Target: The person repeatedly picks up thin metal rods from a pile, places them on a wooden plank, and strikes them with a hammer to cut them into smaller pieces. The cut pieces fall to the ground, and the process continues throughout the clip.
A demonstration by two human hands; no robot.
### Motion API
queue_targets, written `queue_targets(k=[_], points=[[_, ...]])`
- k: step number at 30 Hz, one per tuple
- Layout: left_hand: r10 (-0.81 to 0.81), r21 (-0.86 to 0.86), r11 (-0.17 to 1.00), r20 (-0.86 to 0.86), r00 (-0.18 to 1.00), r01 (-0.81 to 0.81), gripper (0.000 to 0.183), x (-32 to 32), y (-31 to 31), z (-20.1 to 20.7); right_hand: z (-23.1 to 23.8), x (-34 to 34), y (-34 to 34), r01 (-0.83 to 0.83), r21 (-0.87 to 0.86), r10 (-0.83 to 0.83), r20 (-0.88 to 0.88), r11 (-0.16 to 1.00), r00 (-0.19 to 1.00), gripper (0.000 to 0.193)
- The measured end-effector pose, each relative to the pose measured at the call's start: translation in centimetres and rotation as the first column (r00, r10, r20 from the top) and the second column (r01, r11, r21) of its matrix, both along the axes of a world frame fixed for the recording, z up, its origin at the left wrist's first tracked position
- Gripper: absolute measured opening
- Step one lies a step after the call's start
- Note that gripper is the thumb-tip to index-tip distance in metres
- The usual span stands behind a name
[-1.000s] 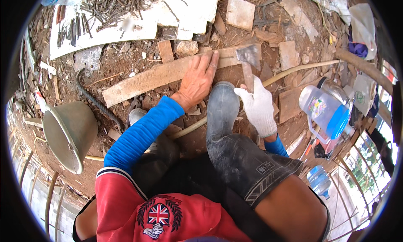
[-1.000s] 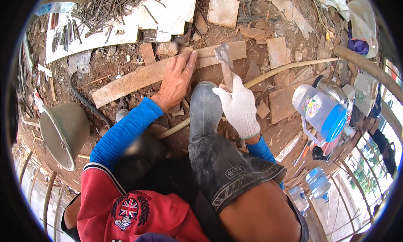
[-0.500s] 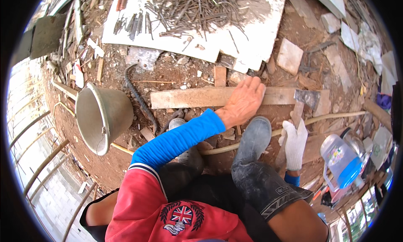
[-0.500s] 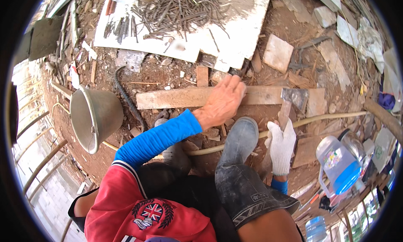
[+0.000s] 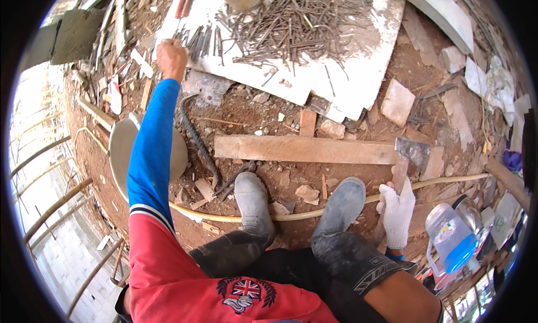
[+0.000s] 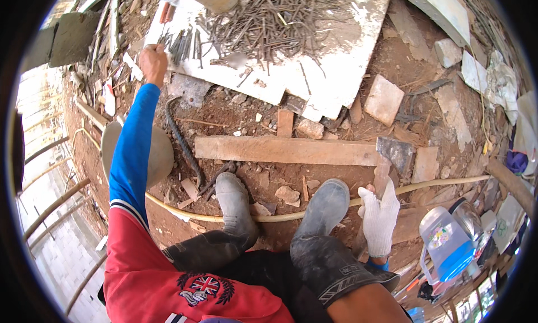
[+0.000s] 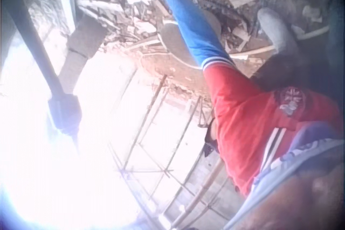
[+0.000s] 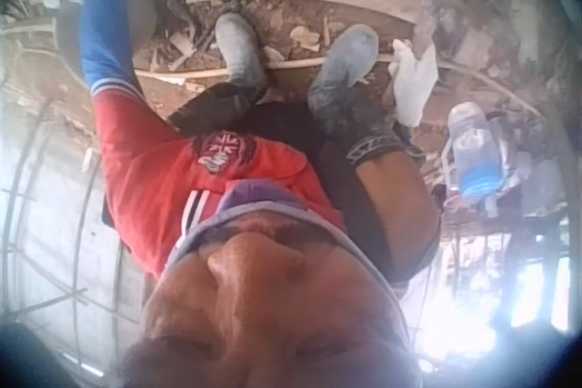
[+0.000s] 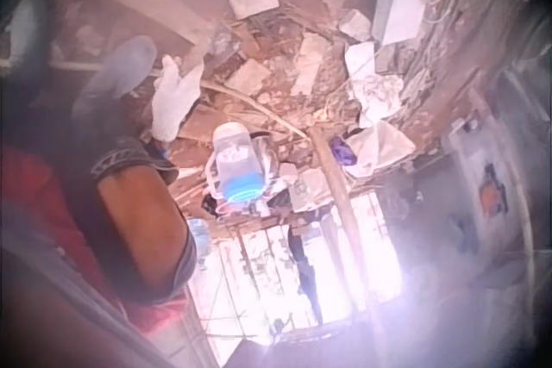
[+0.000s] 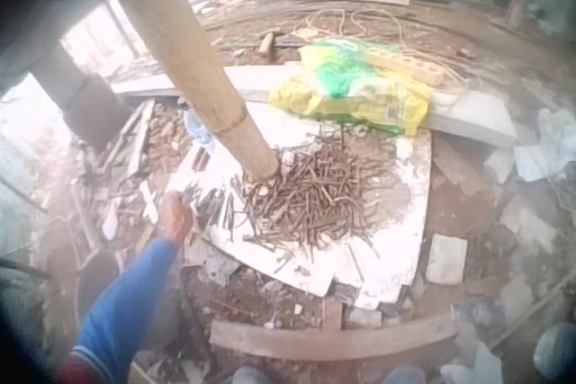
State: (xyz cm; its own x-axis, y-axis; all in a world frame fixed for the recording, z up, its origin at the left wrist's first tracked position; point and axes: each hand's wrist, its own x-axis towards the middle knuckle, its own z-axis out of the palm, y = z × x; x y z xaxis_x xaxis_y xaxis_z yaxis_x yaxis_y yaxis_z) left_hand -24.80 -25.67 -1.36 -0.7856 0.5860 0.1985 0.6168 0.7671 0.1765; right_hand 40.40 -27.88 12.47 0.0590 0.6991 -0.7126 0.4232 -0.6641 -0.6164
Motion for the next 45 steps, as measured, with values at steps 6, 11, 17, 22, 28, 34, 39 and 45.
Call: queue_targets(k=[6, 11, 17, 22, 28, 34, 39, 45], points=[[-0.216, 0.205, 0.952, -0.068, 0.974, 0.226, 0.031, 4.7, 1.3, -0.1, -0.7, 0.4, 0.1, 0.001, -0.046, 0.001, 0.039, 0.999, 0.999, 0.042], [-0.684, 0.365, 0.652, -0.096, 0.723, 0.665, 0.013, 16.8, 7.0, 1.6, -1.2, -0.2, 0.6, -0.007, -0.107, 0.014, 0.063, 0.994, 0.998, 0.042], [-0.813, 0.311, 0.514, -0.122, 0.57, 0.799, 0.025, 23.0, 15.2, 1.3, -1.6, -0.3, 1.5, -0.13, -0.089, 0.139, 0.099, 0.987, 0.985, 0.045], [-0.831, 0.271, 0.511, -0.085, 0.549, 0.815, 0.028, 21.7, 17.7, 0.2, -1.6, 0.5, 1.5, -0.085, -0.114, 0.097, 0.104, 0.99, 0.99, 0.046], [-0.737, 0.203, 0.635, -0.128, 0.663, 0.745, 0.028, 22.4, 19.0, 1.1, -1.5, 0.9, 1.5, 0.025, -0.141, -0.009, 0.109, 0.99, 0.994, 0.044], [-0.789, 0.289, 0.547, -0.136, 0.599, 0.786, 0.017, 24.8, 22.7, 0.2, -1.2, 1.1, 2.0, 0.016, -0.132, -0.002, 0.104, 0.991, 0.995, 0.043], [-0.776, 0.182, 0.598, -0.111, 0.62, 0.781, 0.012, 25.6, 24.0, -0.7, -0.9, 0.6, 2.3, 0.015, -0.155, 0.005, 0.131, 0.988, 0.991, 0.048], [-0.772, 0.315, 0.581, -0.08, 0.63, 0.751, 0.012, 26.6, 23.1, 0.1, -0.6, 1.3, 1.6, 0.036, -0.163, -0.014, 0.134, 0.986, 0.991, 0.055]])
